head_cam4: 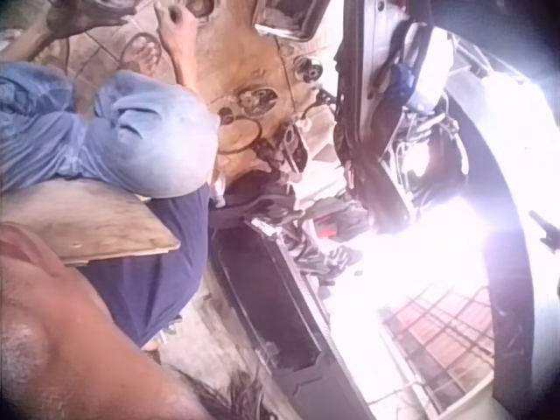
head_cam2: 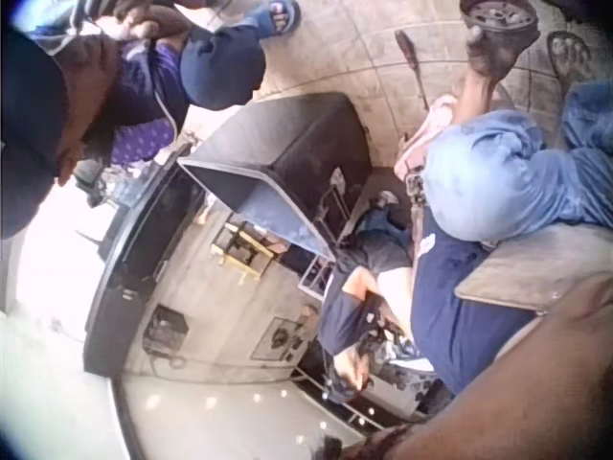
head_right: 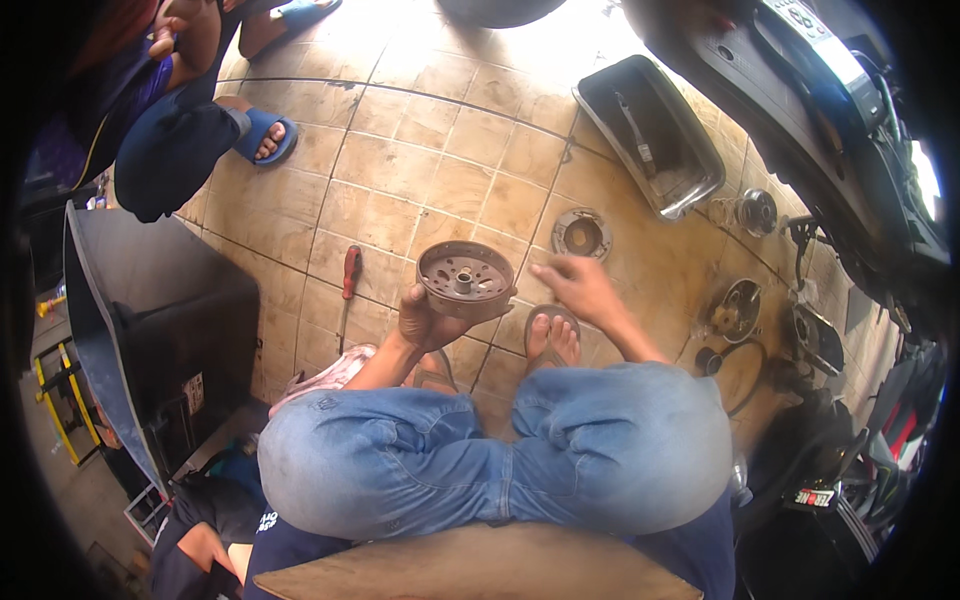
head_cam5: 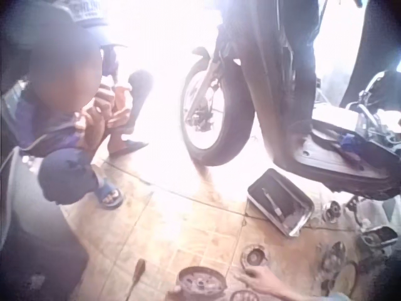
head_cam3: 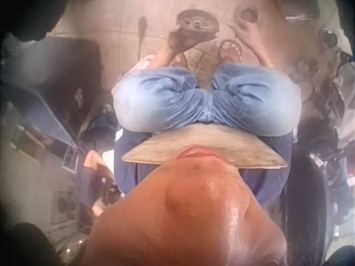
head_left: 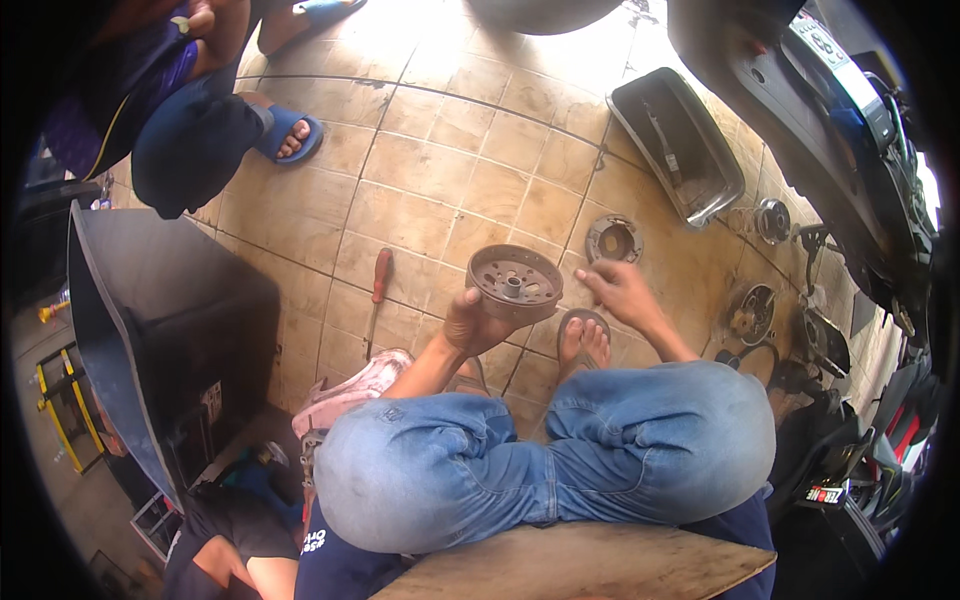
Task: The person manipulates and inspects various motorcycle clutch components, including a clutch bell and drive pulley parts, while sitting on the floor. They pick up the parts one at a time, turning them over and demonstrating how they fit together before setting them back down on the tile surface.
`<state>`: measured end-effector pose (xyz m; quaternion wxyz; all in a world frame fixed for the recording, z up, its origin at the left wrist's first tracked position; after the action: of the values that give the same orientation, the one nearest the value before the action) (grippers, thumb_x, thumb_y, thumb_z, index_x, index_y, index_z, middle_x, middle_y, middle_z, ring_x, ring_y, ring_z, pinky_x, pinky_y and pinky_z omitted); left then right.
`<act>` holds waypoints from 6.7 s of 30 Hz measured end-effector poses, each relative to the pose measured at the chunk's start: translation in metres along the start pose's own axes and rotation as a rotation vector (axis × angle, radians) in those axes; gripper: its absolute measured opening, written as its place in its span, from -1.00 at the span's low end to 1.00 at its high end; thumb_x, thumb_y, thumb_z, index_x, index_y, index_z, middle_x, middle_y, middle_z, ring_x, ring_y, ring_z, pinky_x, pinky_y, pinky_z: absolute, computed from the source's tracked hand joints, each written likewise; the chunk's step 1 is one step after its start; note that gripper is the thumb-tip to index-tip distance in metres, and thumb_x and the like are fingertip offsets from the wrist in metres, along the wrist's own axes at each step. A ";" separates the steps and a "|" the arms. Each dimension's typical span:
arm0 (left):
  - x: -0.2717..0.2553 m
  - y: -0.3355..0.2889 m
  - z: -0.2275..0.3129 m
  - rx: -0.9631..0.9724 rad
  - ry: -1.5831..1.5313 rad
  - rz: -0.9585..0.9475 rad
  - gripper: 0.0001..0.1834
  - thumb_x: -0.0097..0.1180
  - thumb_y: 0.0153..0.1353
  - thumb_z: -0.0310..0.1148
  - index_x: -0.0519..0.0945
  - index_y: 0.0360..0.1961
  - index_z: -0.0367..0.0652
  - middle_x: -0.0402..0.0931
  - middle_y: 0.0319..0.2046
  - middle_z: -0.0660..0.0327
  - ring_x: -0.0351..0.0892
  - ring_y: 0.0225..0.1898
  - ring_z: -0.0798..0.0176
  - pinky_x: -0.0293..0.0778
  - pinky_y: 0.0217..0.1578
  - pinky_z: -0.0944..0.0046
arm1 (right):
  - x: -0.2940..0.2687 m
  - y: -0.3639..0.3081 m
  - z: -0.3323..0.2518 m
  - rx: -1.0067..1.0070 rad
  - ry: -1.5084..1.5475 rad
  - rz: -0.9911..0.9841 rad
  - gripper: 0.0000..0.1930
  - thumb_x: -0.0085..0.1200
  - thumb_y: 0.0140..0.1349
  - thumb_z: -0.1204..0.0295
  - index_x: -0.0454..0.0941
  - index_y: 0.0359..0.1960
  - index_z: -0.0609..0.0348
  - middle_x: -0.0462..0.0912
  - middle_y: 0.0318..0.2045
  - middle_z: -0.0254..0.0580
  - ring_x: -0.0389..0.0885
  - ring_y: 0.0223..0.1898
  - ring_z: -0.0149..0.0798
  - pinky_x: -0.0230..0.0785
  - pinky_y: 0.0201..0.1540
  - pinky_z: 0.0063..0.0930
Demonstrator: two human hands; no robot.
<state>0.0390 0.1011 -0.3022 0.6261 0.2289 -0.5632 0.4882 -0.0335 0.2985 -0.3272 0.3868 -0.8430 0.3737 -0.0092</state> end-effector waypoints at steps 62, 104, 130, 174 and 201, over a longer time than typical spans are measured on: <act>-0.024 -0.016 0.046 0.215 -0.263 0.131 0.15 -0.21 -0.04 0.80 0.58 0.19 0.03 0.59 0.11 0.05 0.58 0.01 -0.05 0.48 0.13 -0.18 | -0.041 0.038 -0.121 -0.650 -0.399 0.359 -0.70 0.18 0.17 0.45 0.69 -0.04 0.09 0.68 -0.49 0.05 0.69 -0.42 0.06 0.50 -0.32 -0.15; -0.068 -0.055 0.016 0.129 -0.145 0.636 0.15 -0.13 0.01 0.73 0.56 0.10 -0.23 0.61 -0.20 0.07 0.53 -0.33 0.08 0.47 -0.16 -0.03 | 0.038 0.067 -0.096 -0.725 -0.863 0.599 -0.57 0.31 0.13 0.20 0.71 0.05 0.01 0.55 -0.06 -0.13 0.43 0.14 -0.04 0.09 0.28 0.06; -0.083 -0.037 -0.005 -0.023 0.041 0.552 0.09 -0.05 -0.01 0.71 0.44 0.20 -0.05 0.52 -0.04 0.16 0.45 -0.18 0.20 0.43 -0.23 0.15 | 0.058 0.070 -0.073 -0.503 -0.716 0.508 -0.49 0.16 0.22 0.28 0.58 0.18 0.25 0.71 -0.27 -0.08 0.64 -0.10 -0.06 0.28 0.12 0.06; -0.085 -0.022 0.003 0.151 -0.120 0.530 -0.02 -0.29 0.11 0.59 0.48 0.28 0.06 0.57 0.09 0.13 0.58 0.01 -0.02 0.48 -0.13 -0.10 | 0.059 0.078 -0.054 -0.305 -0.740 0.257 -0.30 0.03 0.25 0.39 0.28 0.49 -0.13 0.73 -0.44 0.08 0.72 -0.41 0.18 0.56 -0.33 0.10; -0.085 -0.027 0.004 0.157 -0.189 0.531 -0.14 -0.34 0.18 0.48 0.53 0.25 0.18 0.59 0.13 0.21 0.62 0.07 -0.01 0.55 -0.19 -0.17 | 0.060 0.054 -0.018 -0.306 -0.359 0.315 -0.49 0.10 0.28 0.33 0.46 0.30 -0.04 0.72 -0.22 0.19 0.71 -0.20 0.27 0.56 -0.12 0.10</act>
<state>0.0701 0.0564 -0.3731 0.4017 0.1658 -0.6197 0.6535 -0.0287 0.2260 -0.3669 0.3120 -0.8112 0.4226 0.2571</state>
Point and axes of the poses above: each hand's wrist, its own y-axis towards the middle knuckle, its own x-axis out of the palm, z = x × y, the point moved 8 cm from there along y, towards the middle knuckle
